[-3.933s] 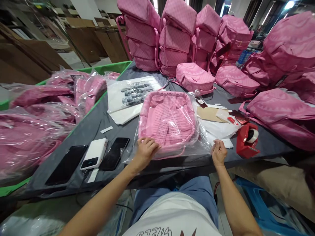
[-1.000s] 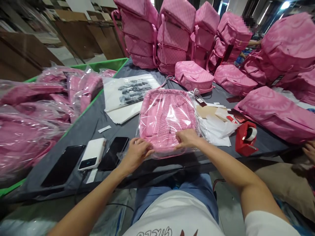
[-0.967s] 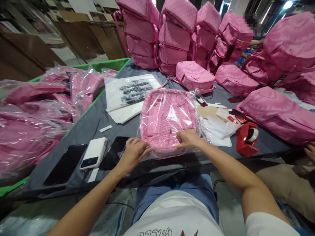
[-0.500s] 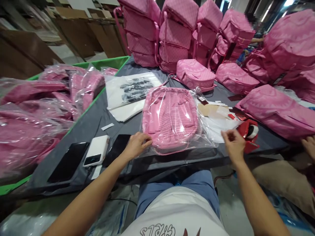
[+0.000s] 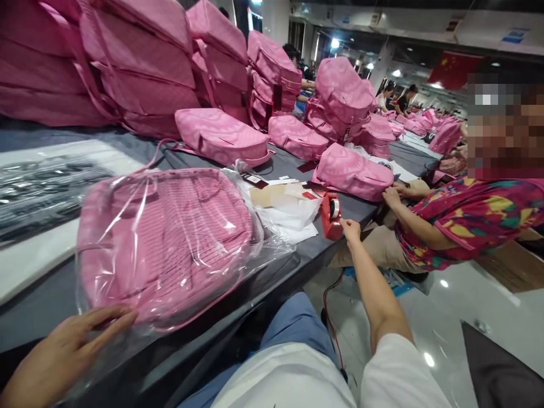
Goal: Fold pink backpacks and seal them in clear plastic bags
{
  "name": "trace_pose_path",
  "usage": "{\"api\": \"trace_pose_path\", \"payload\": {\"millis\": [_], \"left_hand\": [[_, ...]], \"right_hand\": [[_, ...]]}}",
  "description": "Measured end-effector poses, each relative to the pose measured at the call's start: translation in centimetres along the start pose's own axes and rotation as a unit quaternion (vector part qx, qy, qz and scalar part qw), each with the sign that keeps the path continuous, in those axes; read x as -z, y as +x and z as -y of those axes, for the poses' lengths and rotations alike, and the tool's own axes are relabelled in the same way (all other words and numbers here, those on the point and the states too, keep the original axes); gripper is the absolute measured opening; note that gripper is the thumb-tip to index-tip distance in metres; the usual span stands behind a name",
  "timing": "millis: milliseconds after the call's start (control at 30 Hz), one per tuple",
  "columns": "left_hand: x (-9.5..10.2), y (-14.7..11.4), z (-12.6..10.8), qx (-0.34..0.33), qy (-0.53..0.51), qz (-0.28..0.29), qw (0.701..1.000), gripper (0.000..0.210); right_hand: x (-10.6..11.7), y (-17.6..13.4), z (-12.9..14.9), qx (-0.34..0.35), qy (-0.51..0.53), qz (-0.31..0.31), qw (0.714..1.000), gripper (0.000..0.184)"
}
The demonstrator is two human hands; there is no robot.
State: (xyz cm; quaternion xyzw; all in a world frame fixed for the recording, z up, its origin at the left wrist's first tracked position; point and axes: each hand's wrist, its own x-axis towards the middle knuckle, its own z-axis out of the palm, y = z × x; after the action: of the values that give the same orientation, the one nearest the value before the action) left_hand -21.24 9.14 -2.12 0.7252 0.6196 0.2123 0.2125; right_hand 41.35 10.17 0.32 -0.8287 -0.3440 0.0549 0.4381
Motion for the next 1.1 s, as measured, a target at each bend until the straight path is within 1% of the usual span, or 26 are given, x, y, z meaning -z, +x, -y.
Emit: {"api": "trace_pose_path", "payload": {"millis": [67,133,200,267,300,367,433,500,567,600,633,667,700,733,767,800,833,900,967,1033,1100], "left_hand": [[0.5,-0.1,-1.0,0.027,-0.005,0.004,1.000,0.055],[0.9,-0.2,-2.1,0.035,-0.004,0.018,0.999,0.056],[1.3,-0.2,-2.8,0.037,-0.008,0.023,0.999,0.056],[1.4,-0.3,-3.2,0.043,-0.013,0.017,0.999,0.054],[1.4,-0.4,-3.2,0.048,-0.015,0.013,0.999,0.053],[1.3,-0.4,-3.0,0.058,-0.018,0.006,0.998,0.050],[1.1,-0.2,-2.6,0.062,-0.022,-0.001,0.998,0.048],[1.0,0.0,-2.2,0.057,-0.027,-0.004,0.998,0.048],[1.0,-0.1,-2.4,0.044,-0.033,-0.005,0.998,0.047],[1.0,-0.3,-2.8,0.033,-0.035,-0.001,0.999,0.046],[1.1,-0.5,-3.3,0.021,-0.036,0.005,0.999,0.044],[1.2,-0.8,-3.8,0.010,-0.037,0.011,0.999,0.043],[1.4,-0.9,-4.4,0.000,-0.037,0.021,0.999,0.041],[1.5,-0.9,-4.8,0.001,-0.038,0.025,0.999,0.037],[1.6,-0.7,-5.1,0.008,-0.037,0.025,0.999,0.033],[1.7,-0.4,-5.2,0.018,-0.035,0.016,0.999,0.029],[1.7,-0.1,-5.1,0.027,-0.036,0.023,0.999,0.025],[1.6,0.4,-4.8,0.045,-0.041,0.025,0.998,0.019],[1.4,0.6,-4.6,0.057,-0.049,0.022,0.997,0.016],[1.1,0.5,-4.6,0.062,-0.056,0.017,0.996,0.016],[1.0,0.3,-4.6,0.062,-0.062,0.012,0.996,0.016]], "right_hand": [[-0.5,0.4,0.5,-0.002,0.005,-0.001,1.000,0.048],[-0.4,0.3,1.2,0.006,0.006,-0.007,1.000,0.042],[0.3,-0.7,1.6,0.025,0.003,-0.019,1.000,0.034],[1.2,-2.5,1.5,0.037,0.020,-0.028,0.999,0.026],[1.5,-3.6,1.3,0.026,0.051,-0.028,0.998,0.023],[1.7,-5.7,0.9,-0.026,0.134,-0.020,0.990,0.024],[1.1,-7.3,1.0,-0.087,0.206,0.003,0.975,0.032],[-0.2,-8.6,2.1,-0.118,0.240,0.049,0.962,0.041],[-1.7,-10.2,4.2,-0.128,0.270,0.121,0.947,0.046],[-2.3,-11.3,5.6,-0.124,0.289,0.170,0.934,0.046],[-2.7,-12.6,7.2,-0.113,0.318,0.235,0.912,0.045],[-3.0,-14.1,8.9,-0.094,0.352,0.314,0.877,0.044],[-3.2,-15.5,10.6,-0.067,0.386,0.399,0.829,0.043],[-3.4,-16.8,12.4,-0.031,0.410,0.480,0.775,0.043],[-3.7,-17.8,14.3,0.012,0.416,0.551,0.724,0.044],[-4.3,-18.7,16.3,0.064,0.399,0.606,0.685,0.044],[-5.0,-19.4,18.4,0.123,0.360,0.645,0.663,0.044],[-7.3,-20.6,22.5,0.244,0.264,0.694,0.624,0.045],[-10.4,-21.7,26.1,0.352,0.166,0.719,0.576,0.047],[-13.4,-22.7,28.5,0.441,0.054,0.720,0.534,0.044],[-15.8,-23.6,29.8,0.510,-0.083,0.693,0.502,0.036]]}}
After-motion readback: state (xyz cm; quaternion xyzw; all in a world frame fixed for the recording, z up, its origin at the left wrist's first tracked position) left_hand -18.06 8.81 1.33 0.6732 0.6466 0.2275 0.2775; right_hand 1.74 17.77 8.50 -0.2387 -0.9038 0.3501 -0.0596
